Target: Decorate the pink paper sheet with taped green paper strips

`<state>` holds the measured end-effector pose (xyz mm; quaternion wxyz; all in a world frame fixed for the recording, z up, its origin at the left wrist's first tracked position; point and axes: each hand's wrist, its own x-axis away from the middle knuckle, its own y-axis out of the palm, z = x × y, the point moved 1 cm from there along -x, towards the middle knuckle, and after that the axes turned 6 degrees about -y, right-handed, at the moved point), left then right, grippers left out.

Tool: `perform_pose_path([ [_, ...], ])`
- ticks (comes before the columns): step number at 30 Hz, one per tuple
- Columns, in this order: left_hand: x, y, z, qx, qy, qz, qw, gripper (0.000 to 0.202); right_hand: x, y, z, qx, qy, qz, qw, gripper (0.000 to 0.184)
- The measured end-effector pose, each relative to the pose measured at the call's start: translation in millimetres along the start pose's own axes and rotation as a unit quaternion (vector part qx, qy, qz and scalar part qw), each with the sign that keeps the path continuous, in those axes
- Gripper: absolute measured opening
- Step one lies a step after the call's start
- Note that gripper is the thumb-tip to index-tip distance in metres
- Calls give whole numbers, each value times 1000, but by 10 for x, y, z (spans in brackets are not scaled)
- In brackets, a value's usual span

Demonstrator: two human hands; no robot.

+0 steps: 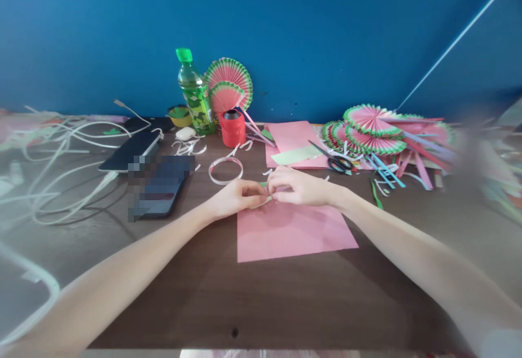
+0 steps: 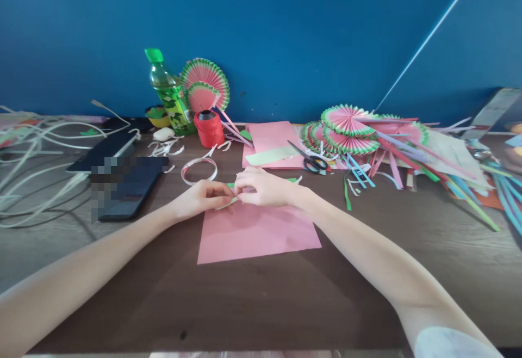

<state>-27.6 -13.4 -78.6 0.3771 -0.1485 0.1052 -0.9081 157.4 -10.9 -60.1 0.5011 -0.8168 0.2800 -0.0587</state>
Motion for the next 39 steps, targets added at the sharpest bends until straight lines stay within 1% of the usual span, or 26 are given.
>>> perform_pose_path([
  [5, -8, 16, -10, 14, -3, 3, 1000, 17, -17, 12, -34, 16, 11, 10, 1000, 8],
  [8, -1, 19, 2, 2, -3, 13, 1000, 16, -27, 18, -76, 17, 26, 14, 999, 9],
  [12, 13, 21, 20, -26, -19, 29, 999, 17, -40, 63, -88, 8, 37, 40, 998, 12],
  [16, 15, 16, 16, -19, -25, 33, 999, 19, -44, 93, -68, 8, 43, 57, 997, 12],
  [18, 9, 9, 2, -14, -25, 43, 999, 19, -39, 75, -66, 21, 47, 83, 995, 8],
  [20, 1, 1, -15, -12, -26, 52, 998, 18, -27, 31, -77, 39, 44, 137, 989, 6],
  [22, -7, -6, -30, -12, -25, 58, 998, 17, -11, -23, -104, 58, 34, 195, 978, 9],
  [23, -10, -9, -35, -13, -23, 61, 998, 17, -3, -47, -120, 68, 28, 210, 975, 10],
  [24, -12, -10, -38, -15, -20, 63, 998, 18, 2, -64, -137, 79, 21, 212, 974, 11],
  [25, -12, -12, -39, -16, -18, 64, 998, 18, 4, -74, -153, 89, 15, 201, 975, 11],
  [28, -8, -12, -29, -17, -15, 61, 998, 19, -4, -53, -174, 108, 3, 135, 985, 12],
  [30, -1, -12, -18, -13, -12, 57, 998, 19, -17, -12, -162, 108, 7, 96, 990, 15],
  [32, 4, -12, -12, -6, -9, 53, 999, 18, -31, 32, -139, 101, 13, 71, 992, 17],
  [34, 6, -13, -13, 1, -7, 50, 999, 17, -41, 65, -120, 91, 17, 58, 994, 18],
  [39, 3, -13, -24, -5, -2, 44, 999, 19, -49, 96, -122, 63, 25, 52, 996, 16],
])
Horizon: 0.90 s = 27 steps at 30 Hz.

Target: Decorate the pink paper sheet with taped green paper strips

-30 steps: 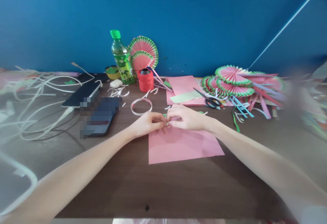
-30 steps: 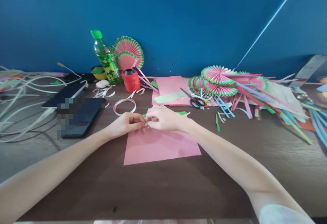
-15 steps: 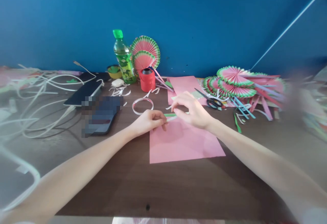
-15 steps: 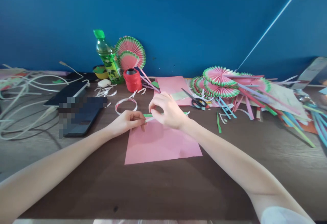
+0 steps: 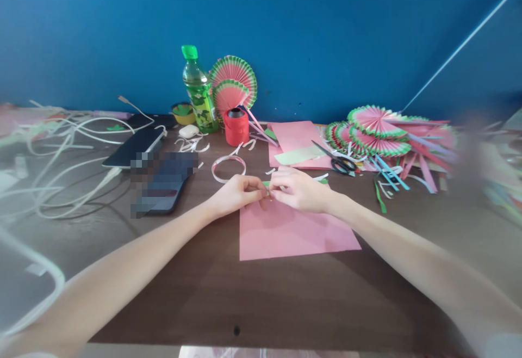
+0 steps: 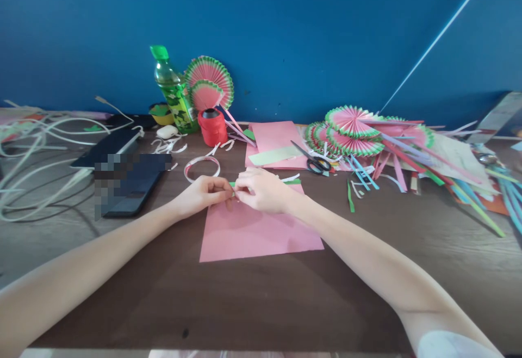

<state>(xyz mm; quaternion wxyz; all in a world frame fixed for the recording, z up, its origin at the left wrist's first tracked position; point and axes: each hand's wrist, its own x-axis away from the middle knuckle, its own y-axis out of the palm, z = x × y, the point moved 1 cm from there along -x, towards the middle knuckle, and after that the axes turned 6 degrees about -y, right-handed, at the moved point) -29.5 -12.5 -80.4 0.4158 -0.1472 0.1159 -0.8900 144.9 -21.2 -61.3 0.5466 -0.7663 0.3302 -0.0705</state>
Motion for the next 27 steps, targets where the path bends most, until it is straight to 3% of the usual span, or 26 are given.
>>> perform_pose_path([
  [10, 10, 8, 11, 8, 9, -11, 1000, 16, -10, 8, -10, -118, 101, -22, 988, 15],
  [27, 4, 4, 21, -33, 21, -7, 999, 18, 1, 29, 25, -210, 131, -50, 967, 10],
])
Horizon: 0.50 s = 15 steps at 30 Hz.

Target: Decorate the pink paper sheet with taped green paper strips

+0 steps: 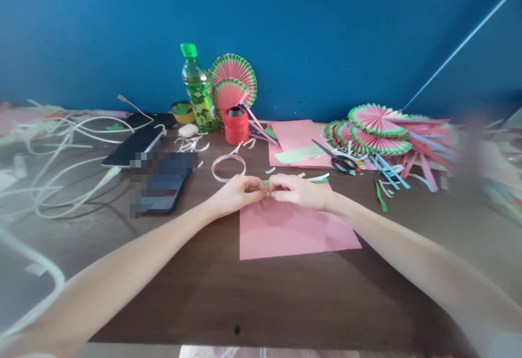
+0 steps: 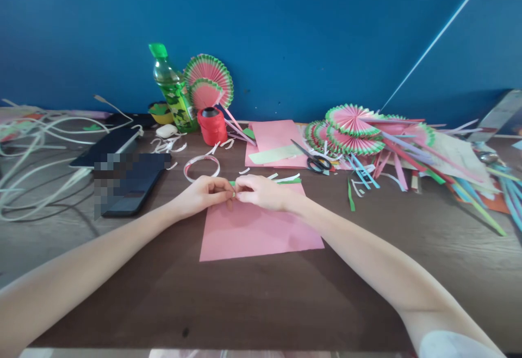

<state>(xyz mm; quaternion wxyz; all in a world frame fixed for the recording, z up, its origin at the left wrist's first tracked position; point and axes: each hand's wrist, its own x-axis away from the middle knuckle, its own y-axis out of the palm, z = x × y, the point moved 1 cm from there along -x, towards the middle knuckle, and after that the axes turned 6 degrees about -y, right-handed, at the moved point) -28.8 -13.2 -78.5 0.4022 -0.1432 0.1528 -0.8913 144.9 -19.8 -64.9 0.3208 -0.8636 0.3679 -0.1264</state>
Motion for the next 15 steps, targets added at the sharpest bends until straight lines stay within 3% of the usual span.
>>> perform_pose_path([
  [15, 0, -1, 0, 0, 2, 1, 1000, 14, 5, -10, -3, 25, -11, -5, 1000, 8],
])
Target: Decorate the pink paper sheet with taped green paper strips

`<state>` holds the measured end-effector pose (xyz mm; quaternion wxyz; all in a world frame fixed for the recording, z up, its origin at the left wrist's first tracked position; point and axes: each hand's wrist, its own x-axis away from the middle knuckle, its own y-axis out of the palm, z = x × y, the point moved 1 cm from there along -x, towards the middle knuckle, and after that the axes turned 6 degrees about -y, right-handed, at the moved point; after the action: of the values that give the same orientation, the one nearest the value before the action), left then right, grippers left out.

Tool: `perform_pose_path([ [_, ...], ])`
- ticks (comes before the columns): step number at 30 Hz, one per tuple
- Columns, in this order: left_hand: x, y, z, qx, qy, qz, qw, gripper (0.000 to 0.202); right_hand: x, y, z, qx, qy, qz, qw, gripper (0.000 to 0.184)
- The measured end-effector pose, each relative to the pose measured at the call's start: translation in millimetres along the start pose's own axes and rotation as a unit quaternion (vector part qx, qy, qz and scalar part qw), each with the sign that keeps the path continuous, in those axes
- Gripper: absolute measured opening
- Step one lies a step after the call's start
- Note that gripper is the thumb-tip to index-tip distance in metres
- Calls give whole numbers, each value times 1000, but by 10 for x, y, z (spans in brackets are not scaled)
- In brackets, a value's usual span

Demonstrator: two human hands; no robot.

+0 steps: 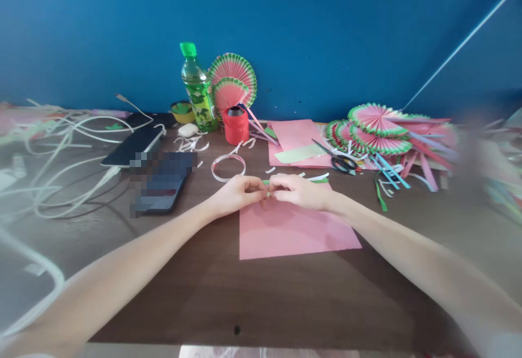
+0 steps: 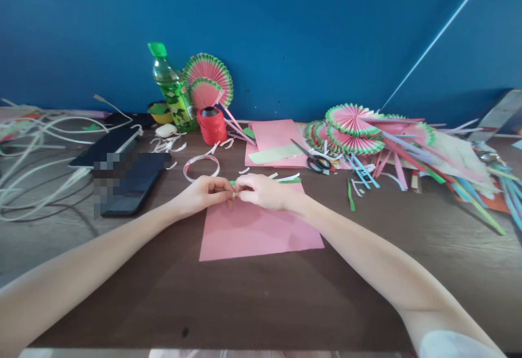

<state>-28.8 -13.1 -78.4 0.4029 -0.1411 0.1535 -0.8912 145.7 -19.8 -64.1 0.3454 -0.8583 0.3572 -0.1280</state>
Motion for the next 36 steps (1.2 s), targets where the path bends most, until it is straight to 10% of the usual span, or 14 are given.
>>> perform_pose_path([
  [21, -11, -16, -30, 51, -19, 3, 998, 6, 80, -386, 137, 55, 82, 3, 995, 11],
  [36, -15, -24, -22, 85, -12, 15, 996, 13, 428, -971, 189, 285, 351, 16, 892, 29],
])
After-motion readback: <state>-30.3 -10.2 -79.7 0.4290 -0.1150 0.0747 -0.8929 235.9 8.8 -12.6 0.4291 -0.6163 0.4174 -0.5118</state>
